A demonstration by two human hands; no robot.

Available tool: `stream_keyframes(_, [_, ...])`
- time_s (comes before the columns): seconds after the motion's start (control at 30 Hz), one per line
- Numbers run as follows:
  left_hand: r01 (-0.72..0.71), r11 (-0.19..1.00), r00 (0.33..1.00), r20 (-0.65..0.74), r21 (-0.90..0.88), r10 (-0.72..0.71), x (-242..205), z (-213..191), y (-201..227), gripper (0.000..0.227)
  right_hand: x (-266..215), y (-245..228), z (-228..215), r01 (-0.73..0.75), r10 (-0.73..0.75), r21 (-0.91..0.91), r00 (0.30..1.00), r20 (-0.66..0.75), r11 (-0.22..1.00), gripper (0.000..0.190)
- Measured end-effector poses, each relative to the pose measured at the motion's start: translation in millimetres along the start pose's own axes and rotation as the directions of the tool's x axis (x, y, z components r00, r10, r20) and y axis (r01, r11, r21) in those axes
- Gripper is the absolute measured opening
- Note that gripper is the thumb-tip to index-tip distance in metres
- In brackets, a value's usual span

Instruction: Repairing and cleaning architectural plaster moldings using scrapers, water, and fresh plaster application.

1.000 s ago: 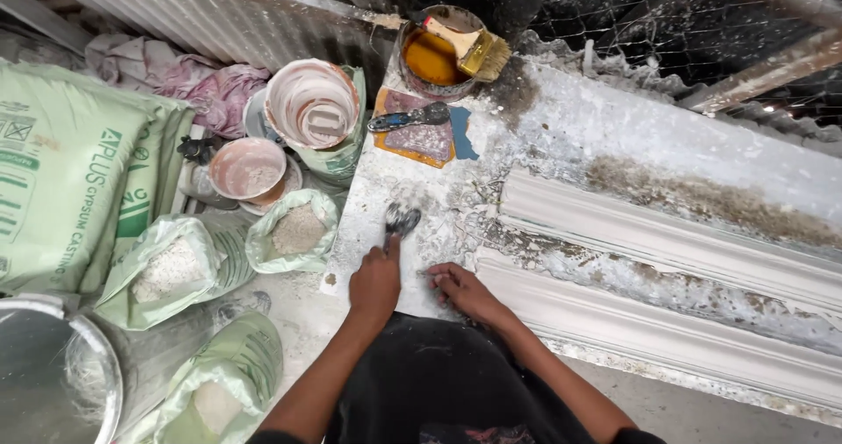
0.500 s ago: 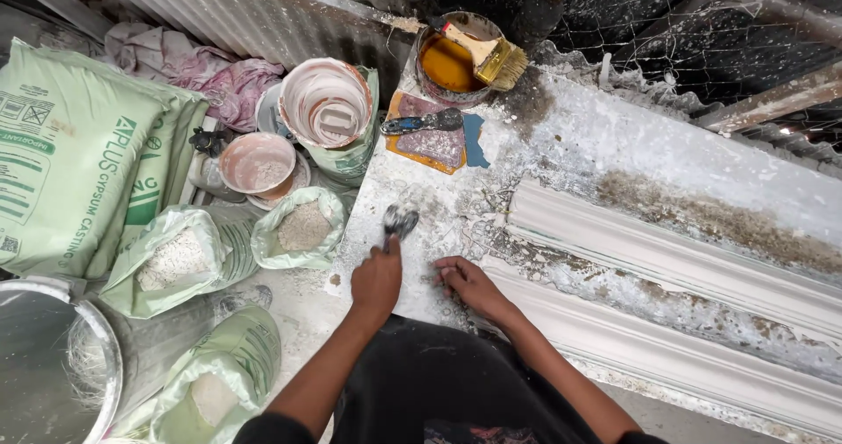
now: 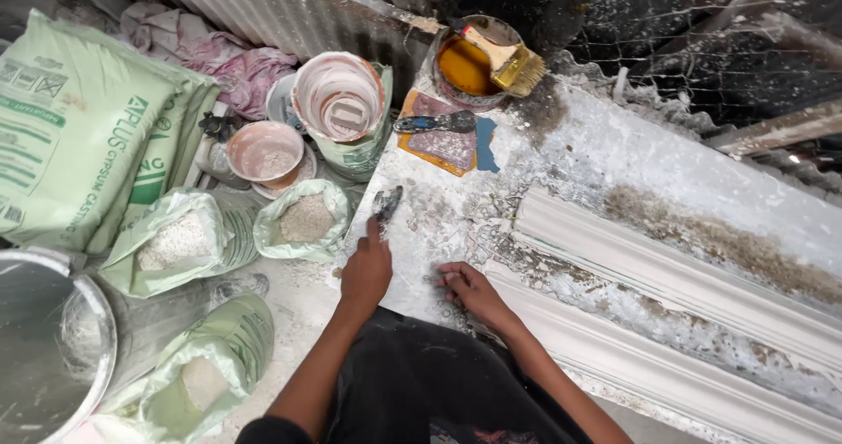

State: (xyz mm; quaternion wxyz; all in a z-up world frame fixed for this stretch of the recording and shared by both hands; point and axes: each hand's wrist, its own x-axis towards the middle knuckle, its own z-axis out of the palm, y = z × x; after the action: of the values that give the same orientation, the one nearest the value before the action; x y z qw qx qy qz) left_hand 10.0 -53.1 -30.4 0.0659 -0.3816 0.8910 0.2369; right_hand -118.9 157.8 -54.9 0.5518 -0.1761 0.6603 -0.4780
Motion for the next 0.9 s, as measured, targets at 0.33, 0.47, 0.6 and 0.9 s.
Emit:
stream_keyframes(0.33, [0.051, -0.117, 0.917, 0.093, -0.992, -0.388, 17, -3, -79, 0.039, -6, -6, 5, -0.120, 0.120, 0.005, 0.993, 0.015, 0.993, 0.033])
stream_keyframes(0.47, [0.021, -0.600, 0.906, 0.269, -0.800, -0.327, 45, 35, -97, 0.021, -7, -17, 7, -0.060, 0.062, -0.055, 0.997, 0.036, 0.997, 0.033])
stream_keyframes(0.6, [0.115, -0.716, 0.911, 0.361, -0.689, -0.201, 49, 103, -75, 0.006, -9, -4, -2, -0.110, 0.111, -0.045, 0.993, 0.031, 0.993, 0.033])
stream_keyframes(0.9, [0.254, -0.380, 0.840, 0.398, -0.889, -0.369, -49, 40, 12, 0.014, -29, 19, -33, -0.178, 0.178, 0.003, 0.984, -0.023, 0.984, 0.035])
